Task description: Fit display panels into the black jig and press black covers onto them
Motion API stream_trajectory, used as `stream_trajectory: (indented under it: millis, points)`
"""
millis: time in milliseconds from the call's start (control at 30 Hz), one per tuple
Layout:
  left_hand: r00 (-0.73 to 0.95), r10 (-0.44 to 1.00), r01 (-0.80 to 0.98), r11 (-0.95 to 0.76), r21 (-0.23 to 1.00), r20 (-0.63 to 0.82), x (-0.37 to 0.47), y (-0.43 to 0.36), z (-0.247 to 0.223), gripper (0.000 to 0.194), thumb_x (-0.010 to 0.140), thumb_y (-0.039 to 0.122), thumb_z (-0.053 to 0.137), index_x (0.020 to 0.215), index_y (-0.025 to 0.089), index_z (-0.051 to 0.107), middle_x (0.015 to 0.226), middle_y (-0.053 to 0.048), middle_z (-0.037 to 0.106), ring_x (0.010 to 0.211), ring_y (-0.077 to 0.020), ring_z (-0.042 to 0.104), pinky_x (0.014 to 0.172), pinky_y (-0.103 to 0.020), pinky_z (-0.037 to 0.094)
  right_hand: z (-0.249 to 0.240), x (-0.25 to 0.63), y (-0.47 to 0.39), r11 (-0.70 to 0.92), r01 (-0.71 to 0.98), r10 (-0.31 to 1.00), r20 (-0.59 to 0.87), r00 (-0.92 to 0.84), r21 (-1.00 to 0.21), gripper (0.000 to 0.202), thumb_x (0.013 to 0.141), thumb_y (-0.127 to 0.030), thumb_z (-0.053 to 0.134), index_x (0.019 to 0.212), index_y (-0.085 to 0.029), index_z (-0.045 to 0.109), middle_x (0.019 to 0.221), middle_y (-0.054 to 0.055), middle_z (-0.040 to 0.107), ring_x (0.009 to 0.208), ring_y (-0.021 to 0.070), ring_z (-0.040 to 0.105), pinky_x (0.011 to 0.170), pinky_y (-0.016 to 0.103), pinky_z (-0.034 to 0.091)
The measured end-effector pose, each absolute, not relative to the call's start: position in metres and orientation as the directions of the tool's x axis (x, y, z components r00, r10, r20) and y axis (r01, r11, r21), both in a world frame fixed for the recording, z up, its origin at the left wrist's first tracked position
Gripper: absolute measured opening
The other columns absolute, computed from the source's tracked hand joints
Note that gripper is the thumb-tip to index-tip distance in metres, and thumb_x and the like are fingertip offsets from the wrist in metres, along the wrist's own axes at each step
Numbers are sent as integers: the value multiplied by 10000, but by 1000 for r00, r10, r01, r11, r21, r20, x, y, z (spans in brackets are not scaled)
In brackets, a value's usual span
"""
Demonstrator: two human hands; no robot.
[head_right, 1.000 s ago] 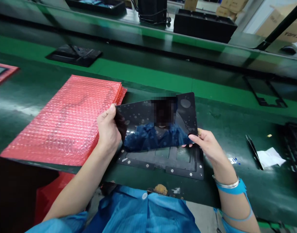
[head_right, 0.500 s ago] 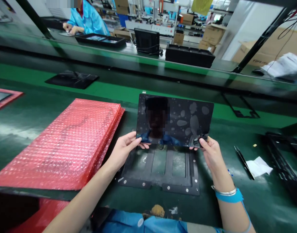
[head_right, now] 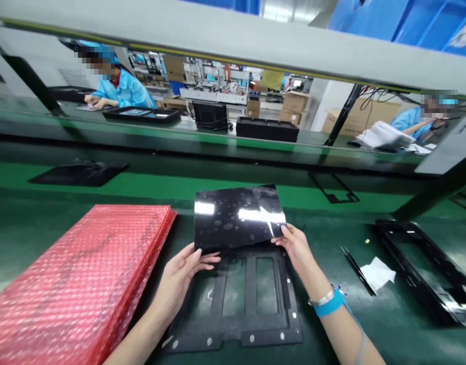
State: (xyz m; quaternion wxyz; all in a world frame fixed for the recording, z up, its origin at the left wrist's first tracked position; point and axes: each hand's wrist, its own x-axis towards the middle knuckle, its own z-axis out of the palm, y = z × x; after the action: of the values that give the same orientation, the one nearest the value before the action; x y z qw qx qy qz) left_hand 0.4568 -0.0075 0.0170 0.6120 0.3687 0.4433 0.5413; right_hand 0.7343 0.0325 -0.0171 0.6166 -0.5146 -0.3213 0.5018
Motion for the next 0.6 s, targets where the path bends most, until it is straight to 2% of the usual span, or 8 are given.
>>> stream_trajectory:
  millis: [33, 100, 133, 200, 300, 400, 600]
  points:
    - [-12, 990, -352, 126, 927, -139, 455, -6, 17, 677, 654, 523, 864, 1153, 124, 641, 975, -160, 783, 903, -320, 761, 710, -340, 572, -18, 730, 46, -43, -276, 946, -128, 297, -960, 555, 532, -583, 922, 765, -166, 639, 653, 12, 663, 579, 178, 677, 544, 276, 548]
    - [-73, 990, -354, 85, 931, -118, 451, -4, 16, 843, 690, 528, 838, 1379, 149, 535, 1156, -174, 752, 1023, -319, 736, 748, -343, 571, -19, 721, 78, -64, -244, 937, -142, 319, -968, 430, 737, -520, 835, 845, -147, 650, 732, 17, 673, 661, 168, 687, 627, 296, 576]
    - [-92, 990, -338, 65, 939, -102, 449, -4, 14, 877, 710, 533, 821, 1431, 156, 494, 1213, -180, 731, 1056, -317, 724, 759, -342, 567, -18, 716, 94, -74, -223, 931, -147, 334, -972, 362, 837, -476, 763, 921, -140, 658, 809, 25, 685, 718, 161, 688, 672, 311, 585]
    - [-119, 991, -288, 29, 957, -66, 447, -3, 9, 859, 735, 549, 792, 1435, 143, 503, 1221, -191, 726, 1059, -315, 715, 760, -338, 557, -15, 708, 125, -93, -164, 916, -149, 373, -982, 307, 947, -411, 649, 1102, -146, 649, 1007, 52, 690, 850, 163, 680, 757, 349, 593]
    - [-145, 989, -220, -5, 975, -28, 446, -2, -2, 757, 737, 575, 771, 1328, 133, 603, 1130, -190, 755, 997, -312, 722, 733, -330, 540, -8, 708, 159, -141, -11, 884, -131, 448, -990, 371, 964, -396, 626, 1258, -171, 605, 1210, 87, 647, 1000, 201, 661, 846, 406, 586]
    - [-137, 990, -175, 1, 985, -25, 447, 1, -10, 716, 715, 616, 772, 1244, 148, 655, 1053, -177, 772, 936, -307, 727, 703, -324, 531, -6, 729, 171, -220, 202, 836, -78, 543, -954, 390, 959, -398, 631, 1278, -176, 599, 1256, 97, 631, 1053, 219, 650, 887, 436, 575]
    - [-89, 996, -122, -7, 993, -4, 450, 0, -19, 692, 730, 701, 732, 1189, 185, 684, 1005, -156, 779, 902, -302, 722, 678, -325, 532, -22, 795, 157, -374, 594, 713, 189, 676, -712, 354, 964, -390, 610, 1252, -183, 622, 1302, 109, 614, 1174, 251, 592, 1004, 489, 494]
